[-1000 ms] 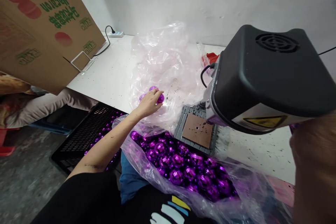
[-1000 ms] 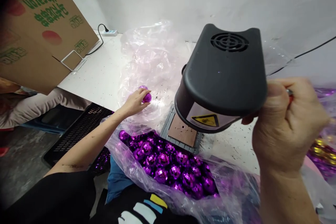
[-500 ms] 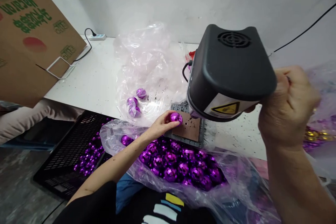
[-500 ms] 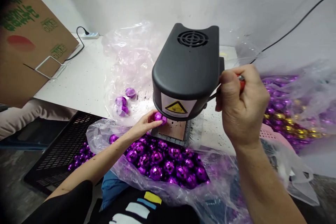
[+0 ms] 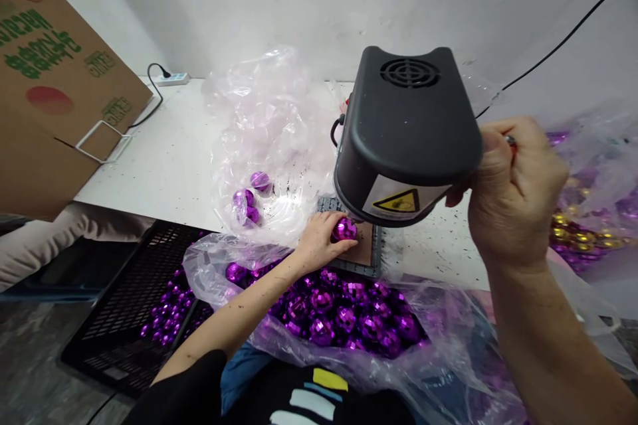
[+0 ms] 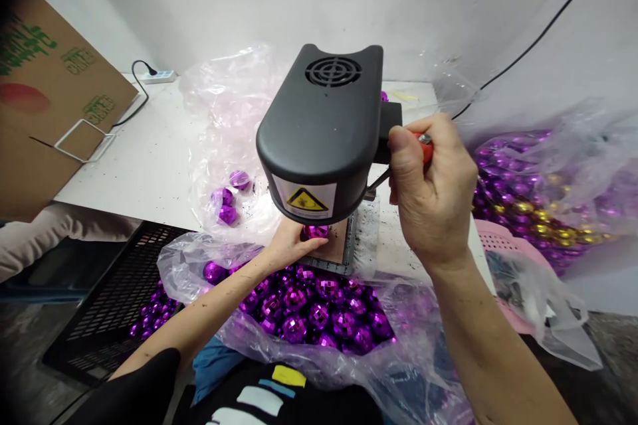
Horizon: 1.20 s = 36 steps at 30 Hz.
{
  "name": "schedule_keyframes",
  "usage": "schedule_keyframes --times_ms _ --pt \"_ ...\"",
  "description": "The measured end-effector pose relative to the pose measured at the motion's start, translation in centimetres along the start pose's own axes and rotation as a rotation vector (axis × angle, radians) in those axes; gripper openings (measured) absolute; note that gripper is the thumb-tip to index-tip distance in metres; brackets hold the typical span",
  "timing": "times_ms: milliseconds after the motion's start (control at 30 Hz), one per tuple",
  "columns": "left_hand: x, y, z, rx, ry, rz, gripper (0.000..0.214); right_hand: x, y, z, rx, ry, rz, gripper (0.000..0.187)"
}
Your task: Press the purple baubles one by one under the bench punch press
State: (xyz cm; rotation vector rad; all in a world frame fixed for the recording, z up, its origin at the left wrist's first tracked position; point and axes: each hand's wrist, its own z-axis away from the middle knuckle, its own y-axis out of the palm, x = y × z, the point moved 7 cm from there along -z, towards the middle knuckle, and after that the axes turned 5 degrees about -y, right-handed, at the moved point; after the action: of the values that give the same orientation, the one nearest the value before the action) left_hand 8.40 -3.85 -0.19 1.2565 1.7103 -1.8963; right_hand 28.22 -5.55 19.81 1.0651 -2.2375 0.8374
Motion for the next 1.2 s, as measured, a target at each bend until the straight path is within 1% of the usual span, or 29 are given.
schedule_keyframes --times_ms 100,233,433,567,700,767,867,933,1000,1133,1200 --pt "-0.1 0.7 -0.1 -0.07 -0.025 -0.055 0.044 0.0 0.0 0.0 0.006 -0.004 -0.008 0.04" --pt "0.1 1.8 0.0 -0.133 -0.035 -0.031 0.042 0.1 -0.1 0.1 0.014 -0.006 0.011 0.038" --pt "0.3 2.7 0.2 -0.118 -0.051 0.031 0.032 0.3 -0.6 0.4 -0.004 0.003 0.08 0.037" --pt "0.5 2.8 0.1 -0.099 -0.071 0.05 0.029 0.7 -1.1 1.7 -0.041 -0.029 0.137 0.031" --pt "0.4 2.8 0.1 -0.079 -0.077 0.099 0.032 0.7 -2.1 3.5 -0.104 -0.039 0.235 0.028" --pt "0.5 2.8 0.1 -0.072 -0.085 0.125 0.035 0.8 -2.3 4.0 -0.116 -0.06 0.279 0.028" --pt "0.6 2.6 0.2 -0.1 -0.093 0.161 0.042 1.0 -2.3 4.2 -0.117 -0.092 0.323 0.027" --pt "0.7 2.6 0.3 -0.122 -0.092 0.179 0.045 1.2 -2.4 4.4 -0.141 -0.115 0.319 0.026" --pt "0.8 2.7 0.3 -0.129 -0.09 0.184 0.046 1.4 -2.3 4.8 -0.154 -0.169 0.304 0.025" --pt "0.9 2.7 0.3 -0.141 -0.085 0.167 0.046 1.6 -1.7 6.3 -0.047 -0.268 0.237 0.022" --pt "0.8 2.7 0.3 -0.149 -0.078 0.162 0.046 1.5 -1.8 7.3 -0.033 -0.302 0.212 0.019"
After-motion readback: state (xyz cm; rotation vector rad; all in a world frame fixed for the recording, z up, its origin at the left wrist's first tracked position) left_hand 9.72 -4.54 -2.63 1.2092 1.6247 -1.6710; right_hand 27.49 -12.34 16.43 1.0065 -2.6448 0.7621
